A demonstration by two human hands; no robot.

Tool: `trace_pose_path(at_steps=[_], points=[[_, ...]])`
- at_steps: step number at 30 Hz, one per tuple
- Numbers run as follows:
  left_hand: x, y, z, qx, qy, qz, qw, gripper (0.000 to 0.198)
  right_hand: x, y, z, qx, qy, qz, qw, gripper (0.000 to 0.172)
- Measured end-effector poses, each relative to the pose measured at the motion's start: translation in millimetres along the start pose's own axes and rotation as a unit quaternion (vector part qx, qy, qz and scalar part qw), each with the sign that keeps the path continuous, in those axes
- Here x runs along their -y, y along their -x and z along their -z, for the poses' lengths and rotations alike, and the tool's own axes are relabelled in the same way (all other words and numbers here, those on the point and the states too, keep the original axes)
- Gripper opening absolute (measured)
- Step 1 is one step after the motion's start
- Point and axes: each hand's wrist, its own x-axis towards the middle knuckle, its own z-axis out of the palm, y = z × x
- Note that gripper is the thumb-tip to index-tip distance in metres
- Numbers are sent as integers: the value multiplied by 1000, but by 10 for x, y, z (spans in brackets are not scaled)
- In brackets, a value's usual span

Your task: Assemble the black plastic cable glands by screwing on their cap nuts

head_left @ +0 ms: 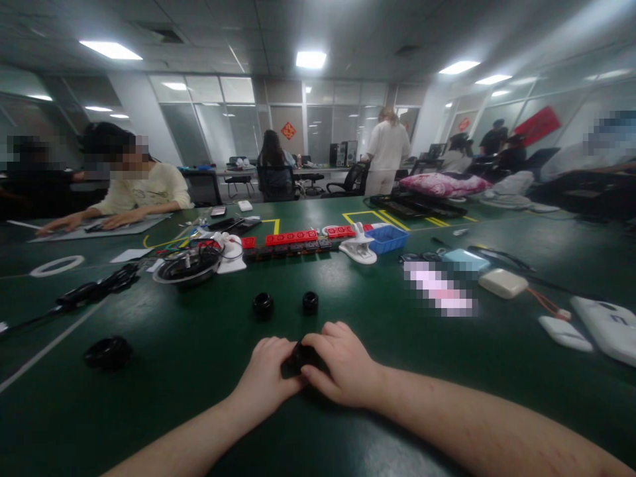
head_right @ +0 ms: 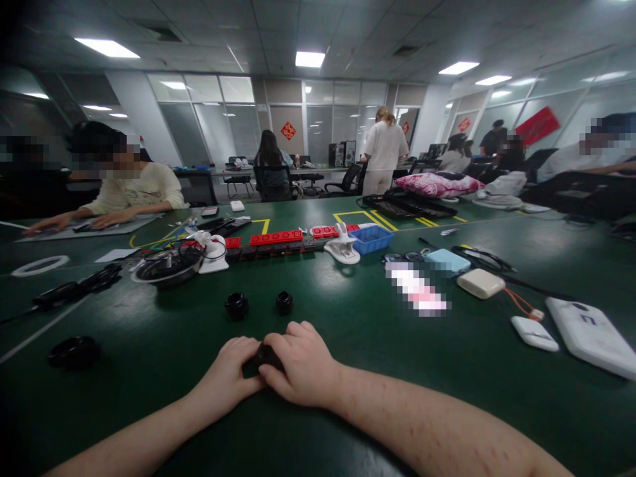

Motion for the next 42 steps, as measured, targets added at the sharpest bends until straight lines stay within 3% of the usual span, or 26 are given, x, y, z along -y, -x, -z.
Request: trace_pose_path(at_steps=[24, 42], points=[[-46, 13, 12, -2, -7, 6, 1000, 12, 4, -53, 27, 37, 63, 5, 997, 37], [-68, 17, 29, -20, -21, -31, 999, 20, 30, -76, -4, 60, 81, 15, 995, 45]])
